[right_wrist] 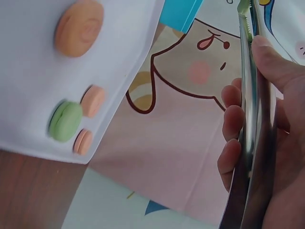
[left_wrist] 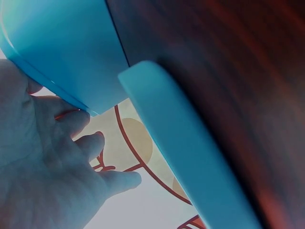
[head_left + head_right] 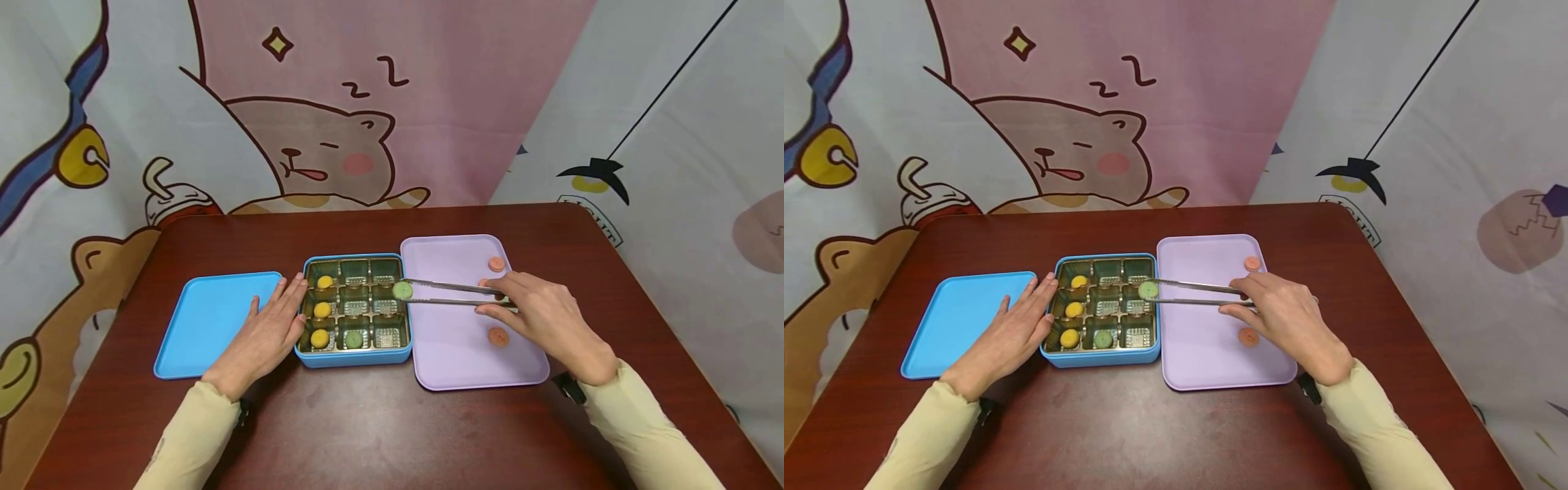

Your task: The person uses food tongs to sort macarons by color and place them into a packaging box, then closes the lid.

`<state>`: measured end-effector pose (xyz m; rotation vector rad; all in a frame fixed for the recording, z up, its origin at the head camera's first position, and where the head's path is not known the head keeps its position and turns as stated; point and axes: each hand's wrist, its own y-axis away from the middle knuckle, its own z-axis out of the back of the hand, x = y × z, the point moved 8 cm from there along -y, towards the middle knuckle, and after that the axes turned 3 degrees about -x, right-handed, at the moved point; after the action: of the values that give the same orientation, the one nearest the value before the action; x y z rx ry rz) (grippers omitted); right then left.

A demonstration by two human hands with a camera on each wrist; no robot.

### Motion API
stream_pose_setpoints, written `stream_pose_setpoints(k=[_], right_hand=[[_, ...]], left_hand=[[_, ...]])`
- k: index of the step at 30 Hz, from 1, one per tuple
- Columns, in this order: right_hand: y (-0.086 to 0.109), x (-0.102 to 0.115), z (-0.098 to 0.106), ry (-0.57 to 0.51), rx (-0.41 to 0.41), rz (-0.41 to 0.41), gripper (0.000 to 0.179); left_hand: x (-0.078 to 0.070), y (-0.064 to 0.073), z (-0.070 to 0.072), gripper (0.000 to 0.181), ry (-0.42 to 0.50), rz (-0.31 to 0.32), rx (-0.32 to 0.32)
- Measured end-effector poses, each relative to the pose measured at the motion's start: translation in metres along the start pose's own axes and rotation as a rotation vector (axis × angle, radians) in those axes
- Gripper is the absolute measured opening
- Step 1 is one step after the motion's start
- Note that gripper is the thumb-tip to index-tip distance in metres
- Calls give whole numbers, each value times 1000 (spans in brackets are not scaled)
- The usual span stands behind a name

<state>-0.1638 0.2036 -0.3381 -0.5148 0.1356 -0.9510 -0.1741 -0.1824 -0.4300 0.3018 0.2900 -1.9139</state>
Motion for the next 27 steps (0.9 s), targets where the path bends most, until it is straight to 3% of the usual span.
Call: stream_pose_setpoints(k=[5, 12, 18, 27], right_hand=[[-8, 7, -5, -9, 4, 4, 46], [-19, 16, -13, -39, 20, 17, 65], [-27, 24, -21, -41, 48, 17, 43], [-37, 32, -32, -21, 78, 21, 40]], left_hand=[[1, 0, 0, 62, -5, 3, 2], [0, 0, 0, 61, 0, 0, -4], [0, 0, 0, 62, 5, 2, -1], [0, 0, 0, 62, 0, 0, 0]])
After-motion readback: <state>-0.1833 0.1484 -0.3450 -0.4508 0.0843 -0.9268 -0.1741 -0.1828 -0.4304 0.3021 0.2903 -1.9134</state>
